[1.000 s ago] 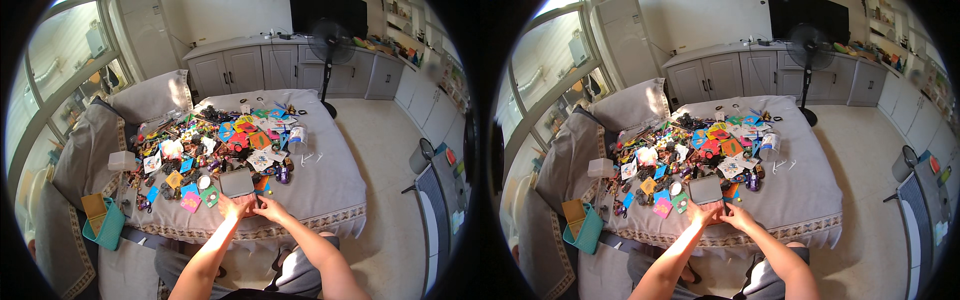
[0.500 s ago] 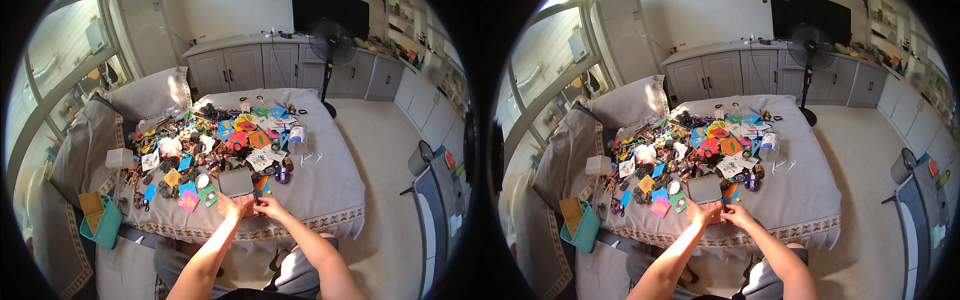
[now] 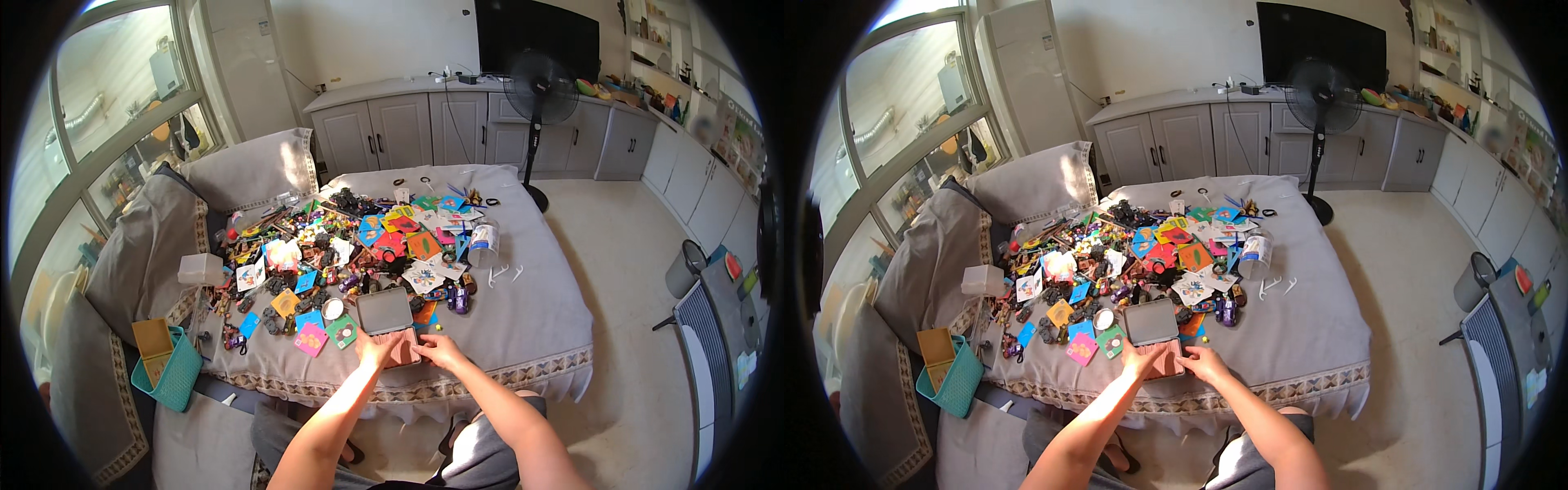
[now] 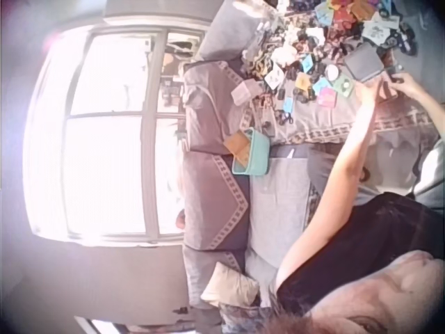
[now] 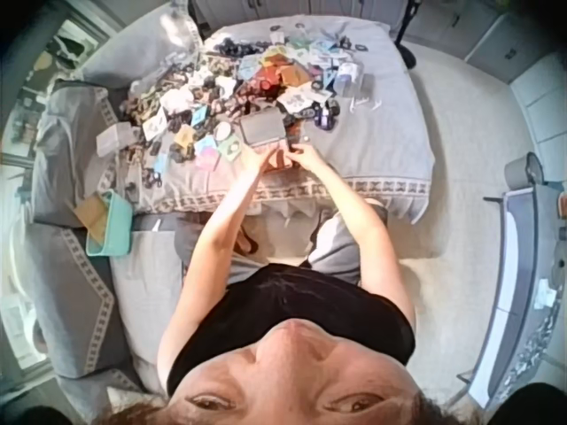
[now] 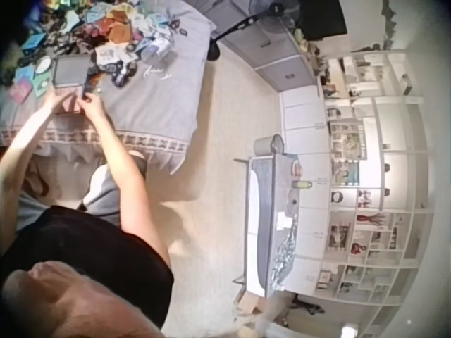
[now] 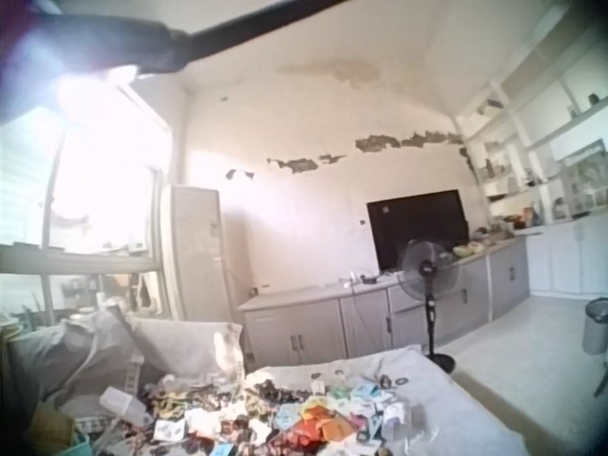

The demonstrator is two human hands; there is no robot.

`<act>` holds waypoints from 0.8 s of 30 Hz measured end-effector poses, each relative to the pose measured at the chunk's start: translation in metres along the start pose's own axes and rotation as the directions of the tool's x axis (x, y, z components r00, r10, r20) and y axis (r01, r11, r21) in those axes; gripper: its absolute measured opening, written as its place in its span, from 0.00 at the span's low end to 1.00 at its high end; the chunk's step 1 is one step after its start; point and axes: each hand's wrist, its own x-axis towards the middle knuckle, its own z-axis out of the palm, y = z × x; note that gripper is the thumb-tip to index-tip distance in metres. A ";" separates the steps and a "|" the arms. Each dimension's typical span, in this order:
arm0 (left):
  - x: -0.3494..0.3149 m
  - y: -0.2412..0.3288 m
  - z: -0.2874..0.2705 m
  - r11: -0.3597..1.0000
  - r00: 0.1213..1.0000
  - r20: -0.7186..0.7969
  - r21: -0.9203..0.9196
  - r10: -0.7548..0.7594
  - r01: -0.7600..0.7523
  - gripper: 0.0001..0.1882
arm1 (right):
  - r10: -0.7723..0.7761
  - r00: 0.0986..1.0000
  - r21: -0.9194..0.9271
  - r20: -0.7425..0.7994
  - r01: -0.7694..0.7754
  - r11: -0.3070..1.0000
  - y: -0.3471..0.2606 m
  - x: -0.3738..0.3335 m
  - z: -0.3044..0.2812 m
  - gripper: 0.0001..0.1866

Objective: The person sorts through a large pile of colorful cards and small toys on a sofa. They pick up individual cards, inspect them, and place them into a small gray box or onto a separate stack. The person continues to sift through the pile, occasionally moving other items aside to access more cards.

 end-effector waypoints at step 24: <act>-0.011 -0.001 -0.072 0.729 0.916 0.356 -0.575 -0.185 0.371 0.32 | 0.170 0.982 0.138 0.085 -0.180 0.974 -0.003 0.007 -0.005 0.22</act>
